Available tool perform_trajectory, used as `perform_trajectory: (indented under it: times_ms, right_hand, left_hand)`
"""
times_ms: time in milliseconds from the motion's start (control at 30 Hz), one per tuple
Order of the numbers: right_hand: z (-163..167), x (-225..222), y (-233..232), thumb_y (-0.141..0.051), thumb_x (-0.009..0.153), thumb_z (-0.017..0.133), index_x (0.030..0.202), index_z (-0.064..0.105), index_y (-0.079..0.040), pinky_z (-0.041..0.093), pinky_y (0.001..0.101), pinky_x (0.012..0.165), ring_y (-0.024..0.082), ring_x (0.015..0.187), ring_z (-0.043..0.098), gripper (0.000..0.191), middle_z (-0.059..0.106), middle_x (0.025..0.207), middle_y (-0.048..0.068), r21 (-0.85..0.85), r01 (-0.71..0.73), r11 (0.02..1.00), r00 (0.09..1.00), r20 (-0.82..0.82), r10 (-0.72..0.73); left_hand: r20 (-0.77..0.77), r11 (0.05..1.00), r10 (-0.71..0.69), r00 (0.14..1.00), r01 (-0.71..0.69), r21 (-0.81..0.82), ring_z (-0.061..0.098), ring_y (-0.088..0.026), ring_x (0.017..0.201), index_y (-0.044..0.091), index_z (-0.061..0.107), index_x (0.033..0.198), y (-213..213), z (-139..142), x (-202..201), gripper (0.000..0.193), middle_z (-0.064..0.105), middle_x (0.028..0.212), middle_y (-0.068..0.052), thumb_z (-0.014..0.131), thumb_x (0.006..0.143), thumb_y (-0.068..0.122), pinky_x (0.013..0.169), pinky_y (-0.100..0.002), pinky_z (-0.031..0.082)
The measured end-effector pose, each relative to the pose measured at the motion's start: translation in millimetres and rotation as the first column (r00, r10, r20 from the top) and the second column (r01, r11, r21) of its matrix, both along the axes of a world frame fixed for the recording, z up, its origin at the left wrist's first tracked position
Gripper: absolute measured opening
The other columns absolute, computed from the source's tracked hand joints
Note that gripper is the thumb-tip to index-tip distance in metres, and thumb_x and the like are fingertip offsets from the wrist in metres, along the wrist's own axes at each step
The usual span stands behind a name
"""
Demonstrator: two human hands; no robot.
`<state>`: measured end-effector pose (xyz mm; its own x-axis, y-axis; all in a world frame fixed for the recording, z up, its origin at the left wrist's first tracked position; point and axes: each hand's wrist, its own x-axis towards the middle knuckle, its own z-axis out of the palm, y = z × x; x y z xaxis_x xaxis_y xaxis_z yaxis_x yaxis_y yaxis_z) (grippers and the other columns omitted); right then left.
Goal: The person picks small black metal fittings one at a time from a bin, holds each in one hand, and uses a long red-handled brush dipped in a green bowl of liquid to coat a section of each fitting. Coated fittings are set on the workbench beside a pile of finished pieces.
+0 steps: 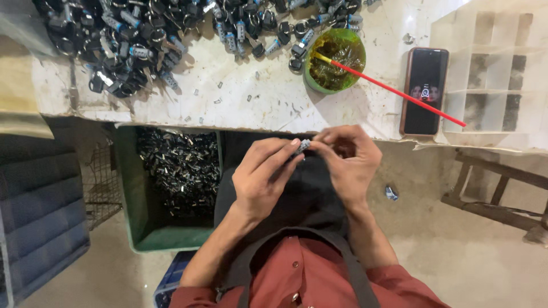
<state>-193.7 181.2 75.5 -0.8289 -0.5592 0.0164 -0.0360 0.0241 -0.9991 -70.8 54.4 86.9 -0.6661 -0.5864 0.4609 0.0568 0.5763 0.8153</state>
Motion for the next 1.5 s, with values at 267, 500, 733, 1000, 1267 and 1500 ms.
perform_trajectory:
  times_ms: [267, 500, 733, 1000, 1267, 1500]
  right_hand:
    - [8.7, -56.5, 1.3, -0.02, 0.111, 0.055, 0.121, 0.057, -0.007, 0.037, 0.0226, 0.047, 0.008, 0.056, 0.05, 0.017, 0.069, 0.096, 0.014, -0.278, 0.28, 0.919, 0.959, 0.119, -0.257]
    - [0.9, -51.1, 30.5, -0.027, 0.113, 0.053, 0.11, 0.061, -0.003, 0.032, 0.0253, 0.044, 0.012, 0.053, 0.044, 0.025, 0.067, 0.092, 0.013, -0.367, 0.354, 0.86, 0.918, 0.311, -0.245]
    - [-17.2, -25.5, 41.4, -0.031, 0.112, 0.055, 0.108, 0.059, -0.005, 0.031, 0.0253, 0.044, 0.011, 0.052, 0.042, 0.026, 0.063, 0.087, 0.011, -0.299, 0.382, 0.874, 0.872, 0.429, -0.234]
    - [-5.5, -55.1, 35.7, -0.031, 0.119, 0.054, 0.114, 0.058, 0.001, 0.032, 0.0247, 0.045, 0.013, 0.053, 0.046, 0.032, 0.063, 0.087, 0.016, -0.479, 0.418, 0.772, 0.908, 0.205, -0.364]
    - [-1.1, -40.4, -7.7, -0.013, 0.108, 0.063, 0.125, 0.06, -0.008, 0.038, 0.0196, 0.05, 0.006, 0.057, 0.05, 0.017, 0.068, 0.088, 0.007, 0.035, 0.141, 0.989, 0.989, 0.04, -0.143]
    - [5.6, -14.4, -2.8, -0.01, 0.098, 0.077, 0.123, 0.069, -0.007, 0.052, 0.0301, 0.063, 0.017, 0.072, 0.063, 0.027, 0.068, 0.112, 0.01, 0.422, 0.017, 0.906, 0.844, -0.493, 0.213]
  left_hand:
    - [0.093, 0.966, -0.001, 0.996, -0.023, 0.256, 0.075, -0.022, 0.093, -0.001, 0.07, 0.123, -8.7, 4.1, -6.6, 0.029, 0.076, 0.106, -0.012, 0.074, 0.094, -0.004, 0.086, -0.029, 0.059]
    - [0.099, 0.976, 0.117, 0.988, -0.133, 0.174, 0.074, -0.021, 0.092, 0.0, 0.073, 0.114, -21.5, 10.9, -15.7, 0.029, 0.075, 0.103, -0.012, 0.083, 0.087, 0.0, 0.085, -0.03, 0.058]
    - [0.086, 0.976, 0.072, 0.994, -0.088, 0.198, 0.075, -0.022, 0.095, 0.001, 0.072, 0.115, -19.7, 4.0, -12.9, 0.031, 0.075, 0.106, -0.011, 0.083, 0.086, 0.0, 0.087, -0.03, 0.059]
    - [0.136, 0.951, 0.234, 0.963, -0.255, 0.172, 0.072, -0.022, 0.096, 0.003, 0.072, 0.113, -28.9, 7.0, 9.3, 0.029, 0.074, 0.105, -0.01, 0.084, 0.087, 0.001, 0.088, -0.031, 0.058]
    - [0.334, 0.781, 0.613, 0.716, -0.485, -0.394, 0.06, -0.029, 0.111, 0.005, 0.074, 0.114, -71.2, -7.5, 58.4, 0.023, 0.069, 0.11, -0.011, 0.077, 0.095, 0.016, 0.102, -0.042, 0.04]
    - [0.385, 0.646, 0.724, 0.573, -0.366, -0.67, 0.064, -0.03, 0.094, 0.007, 0.075, 0.101, -133.3, -19.5, 11.4, 0.026, 0.069, 0.098, -0.009, 0.082, 0.094, 0.032, 0.08, -0.043, 0.049]
